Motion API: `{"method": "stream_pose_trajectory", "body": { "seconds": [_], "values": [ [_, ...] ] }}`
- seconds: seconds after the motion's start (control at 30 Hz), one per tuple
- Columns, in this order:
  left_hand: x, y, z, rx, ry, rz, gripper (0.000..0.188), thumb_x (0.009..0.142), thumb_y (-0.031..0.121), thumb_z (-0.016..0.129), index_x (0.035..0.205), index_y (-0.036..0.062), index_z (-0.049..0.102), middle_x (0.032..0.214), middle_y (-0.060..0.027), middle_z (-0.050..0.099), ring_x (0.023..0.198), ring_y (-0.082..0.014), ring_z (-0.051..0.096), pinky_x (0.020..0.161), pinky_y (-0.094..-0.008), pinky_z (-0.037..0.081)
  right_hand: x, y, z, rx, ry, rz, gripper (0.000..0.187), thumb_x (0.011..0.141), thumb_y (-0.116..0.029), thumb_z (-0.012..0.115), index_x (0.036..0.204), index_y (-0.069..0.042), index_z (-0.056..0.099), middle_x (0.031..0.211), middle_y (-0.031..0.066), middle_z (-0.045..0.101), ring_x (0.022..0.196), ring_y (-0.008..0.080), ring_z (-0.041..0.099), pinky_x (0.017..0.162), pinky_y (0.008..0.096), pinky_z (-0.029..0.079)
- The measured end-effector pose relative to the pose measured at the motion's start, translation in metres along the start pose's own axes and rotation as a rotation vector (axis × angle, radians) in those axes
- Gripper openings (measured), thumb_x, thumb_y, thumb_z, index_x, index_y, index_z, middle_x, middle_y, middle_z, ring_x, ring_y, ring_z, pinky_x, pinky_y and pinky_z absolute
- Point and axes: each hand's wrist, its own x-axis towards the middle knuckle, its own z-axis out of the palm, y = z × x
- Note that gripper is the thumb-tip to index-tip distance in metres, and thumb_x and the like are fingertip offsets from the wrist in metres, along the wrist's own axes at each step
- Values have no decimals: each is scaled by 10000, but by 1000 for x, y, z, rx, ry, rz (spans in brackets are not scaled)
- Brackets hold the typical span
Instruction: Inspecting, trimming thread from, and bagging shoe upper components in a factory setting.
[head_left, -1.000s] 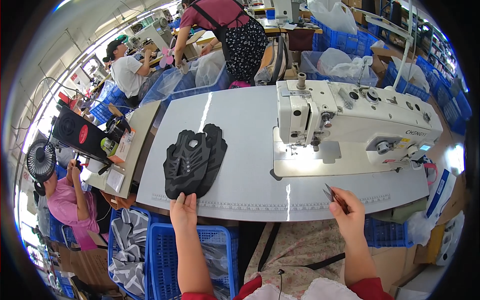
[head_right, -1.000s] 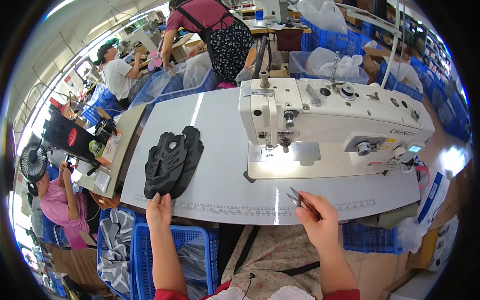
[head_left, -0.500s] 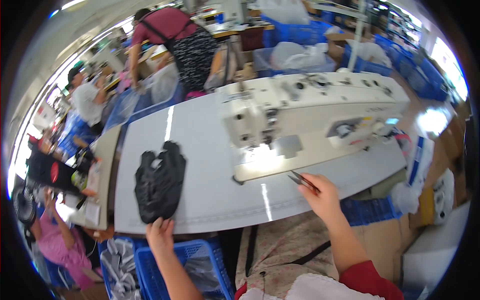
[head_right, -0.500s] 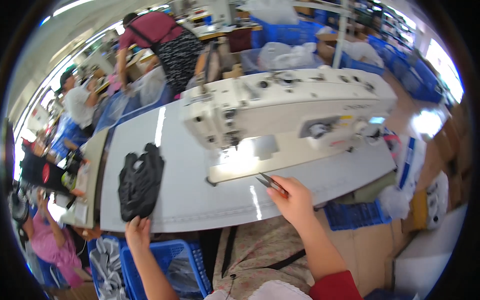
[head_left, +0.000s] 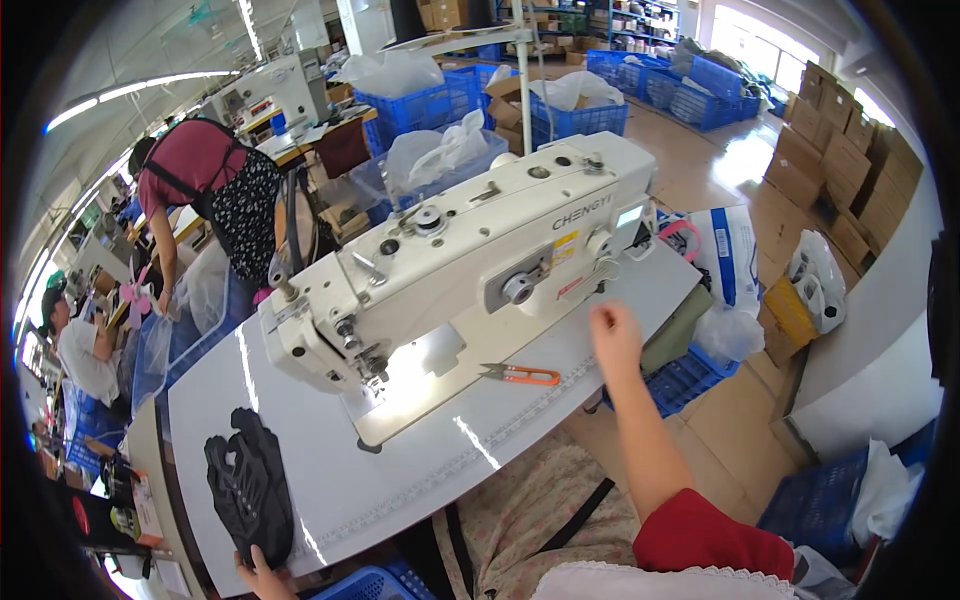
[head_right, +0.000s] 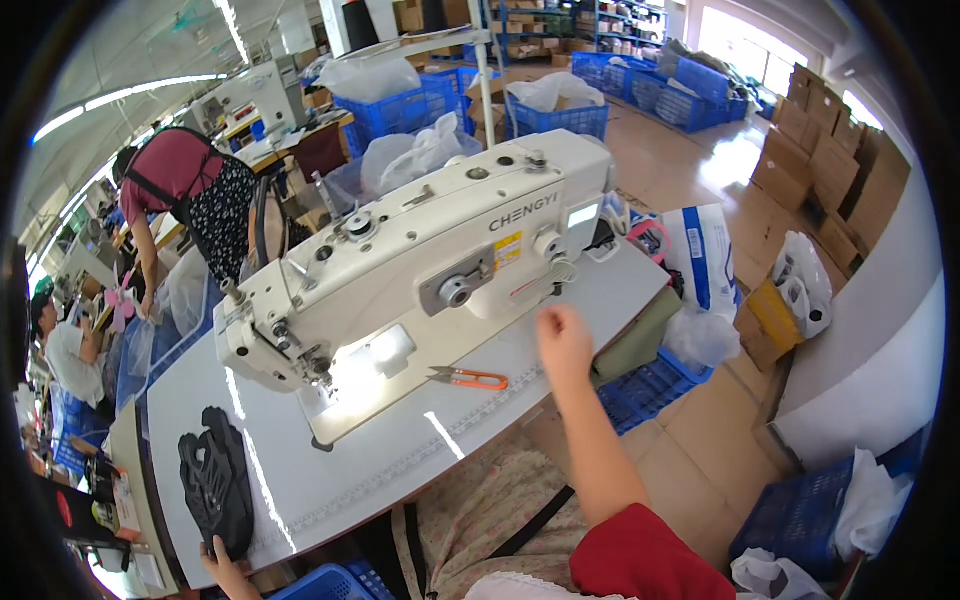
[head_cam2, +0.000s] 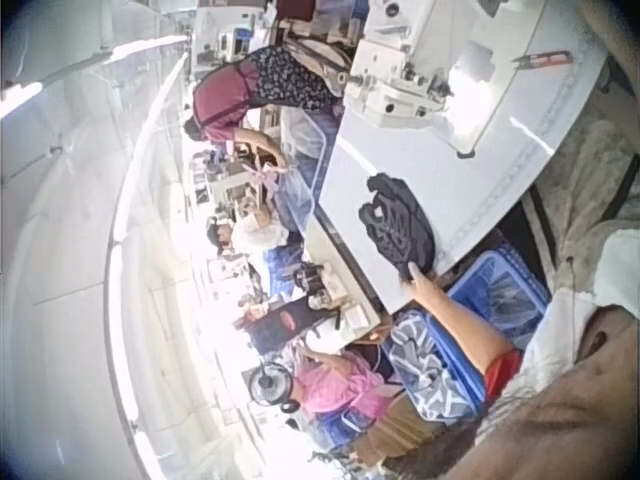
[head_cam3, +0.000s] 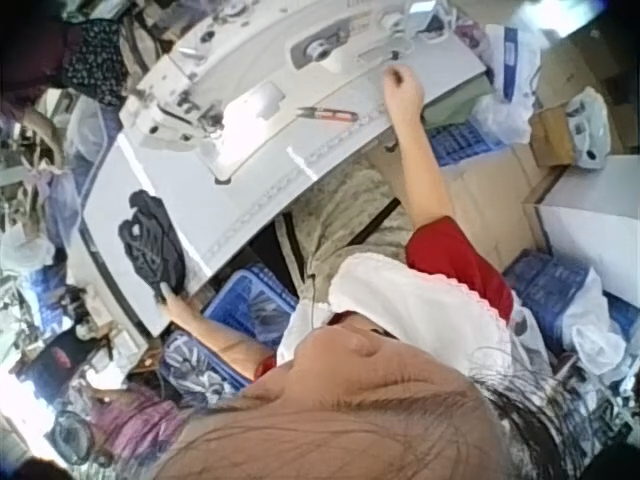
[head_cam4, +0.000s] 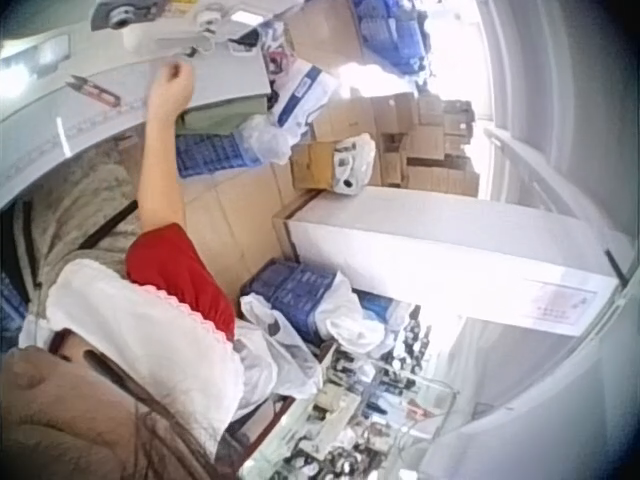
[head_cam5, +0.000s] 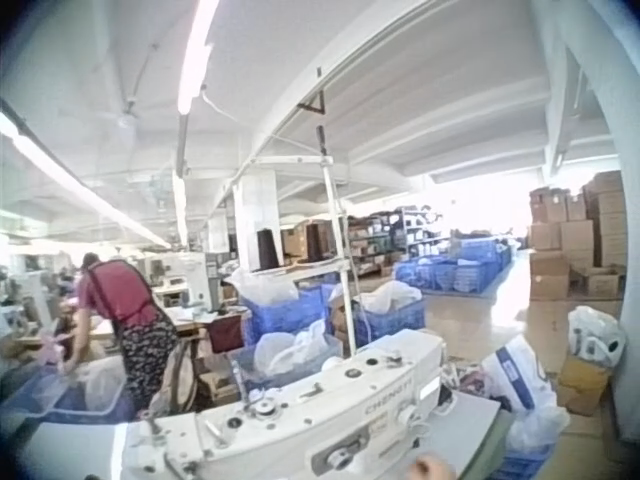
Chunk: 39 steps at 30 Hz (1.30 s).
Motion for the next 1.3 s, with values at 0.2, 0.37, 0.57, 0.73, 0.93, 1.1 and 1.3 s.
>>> {"method": "stream_pose_trajectory", "body": {
  "seconds": [0.2,0.37,0.57,0.73,0.93,1.1,1.3],
  "values": [
    [0,11,18,372,81,448,531,786,226,663,1154,-116,494,1126,-257,542,996,-333,528,920,-379,396,68,18,-26,-159,186,-100,154,735,-129,649,875,-77,609,836,87,586,683,251,565,630,353,458],
    [24,-8,14,175,38,425,470,782,192,654,1113,-116,523,1074,-242,567,964,-304,532,887,-383,418,82,24,-21,-258,138,-231,102,720,-127,648,804,-84,608,824,75,574,702,265,561,626,372,456],
    [-1,12,36,315,32,392,447,811,228,626,1091,-109,533,1053,-232,565,948,-305,538,864,-383,435,66,11,-29,-203,90,-259,85,697,-108,645,747,-69,589,772,92,575,720,294,559,620,391,448],
    [85,-62,2,840,228,597,578,826,269,611,1301,22,391,1284,-148,431,1169,-283,429,984,-373,331,44,-15,-9,-78,-21,-317,103,671,-87,649,739,-56,577,726,92,581,722,294,559,619,387,443],
    [42,-33,24,390,58,535,583,782,157,623,1286,-25,392,1319,-214,386,1240,-333,351,1057,-385,243,-4,-58,10,6,-144,-339,99,668,-56,641,732,-59,566,702,87,585,630,259,561,560,360,440],
    [42,-26,30,512,-7,611,633,755,121,644,1306,-24,367,1363,-215,340,1283,-335,313,1072,-380,220,-81,-114,30,234,-691,-196,107,706,-100,635,770,-64,557,659,82,594,568,232,579,538,329,446],
    [39,-28,18,508,14,584,636,773,174,643,1311,-28,369,1365,-237,354,1278,-364,325,1073,-383,220,-182,-212,90,399,-1142,-524,125,777,-170,578,865,-82,560,716,118,614,656,292,611,576,387,471]
  ]
}}
